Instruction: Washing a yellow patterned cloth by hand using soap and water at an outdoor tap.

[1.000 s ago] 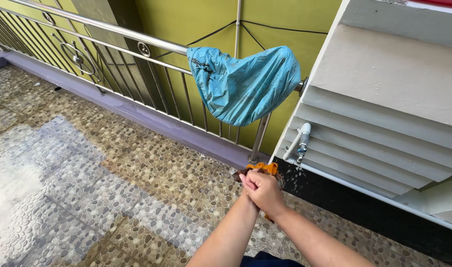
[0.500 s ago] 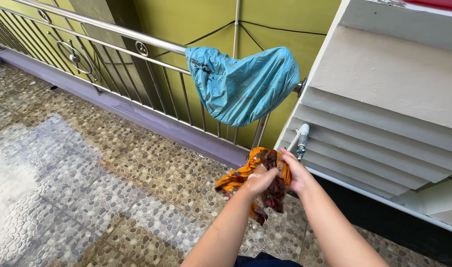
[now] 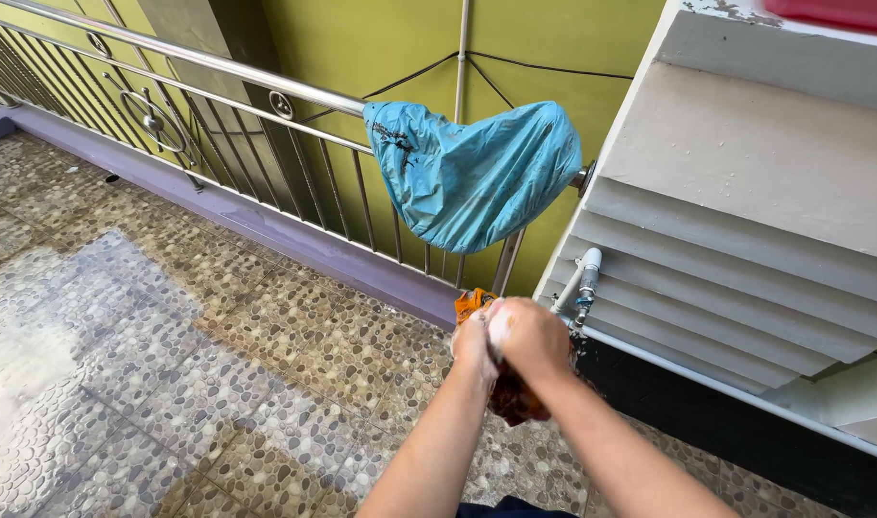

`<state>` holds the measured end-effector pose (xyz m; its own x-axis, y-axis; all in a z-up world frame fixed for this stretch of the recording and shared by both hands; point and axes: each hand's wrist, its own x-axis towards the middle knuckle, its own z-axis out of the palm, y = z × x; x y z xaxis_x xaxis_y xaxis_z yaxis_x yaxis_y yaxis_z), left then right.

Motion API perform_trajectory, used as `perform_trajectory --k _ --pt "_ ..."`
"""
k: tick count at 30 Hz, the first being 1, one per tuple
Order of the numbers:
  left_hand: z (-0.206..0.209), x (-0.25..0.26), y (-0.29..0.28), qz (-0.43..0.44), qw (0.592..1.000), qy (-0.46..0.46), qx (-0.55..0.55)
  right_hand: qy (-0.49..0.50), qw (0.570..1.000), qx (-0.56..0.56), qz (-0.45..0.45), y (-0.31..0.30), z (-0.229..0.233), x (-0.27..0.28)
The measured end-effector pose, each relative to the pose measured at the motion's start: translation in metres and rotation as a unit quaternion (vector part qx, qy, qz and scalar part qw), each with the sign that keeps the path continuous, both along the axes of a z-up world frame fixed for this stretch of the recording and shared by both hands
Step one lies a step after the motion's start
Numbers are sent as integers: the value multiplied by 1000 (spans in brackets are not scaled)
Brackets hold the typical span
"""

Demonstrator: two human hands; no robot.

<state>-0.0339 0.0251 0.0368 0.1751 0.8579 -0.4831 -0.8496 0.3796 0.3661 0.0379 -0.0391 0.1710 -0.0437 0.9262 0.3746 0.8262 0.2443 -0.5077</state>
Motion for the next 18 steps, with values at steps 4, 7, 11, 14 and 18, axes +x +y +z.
perform_trajectory --k 4,7,11,14,18 --pt "34 4 -11 31 998 36 -39 318 885 -334 63 102 -121 94" --pt "12 17 -14 -29 951 286 116 484 662 -571 -45 43 14 61" --pt "40 29 -39 -122 875 410 226 584 669 -458 -34 68 -50 75" --pt "56 15 -48 -187 981 45 7 372 909 -165 93 102 -154 94" --pt "-90 4 -1 -101 988 -94 65 174 978 -106 46 -20 -3 -9"
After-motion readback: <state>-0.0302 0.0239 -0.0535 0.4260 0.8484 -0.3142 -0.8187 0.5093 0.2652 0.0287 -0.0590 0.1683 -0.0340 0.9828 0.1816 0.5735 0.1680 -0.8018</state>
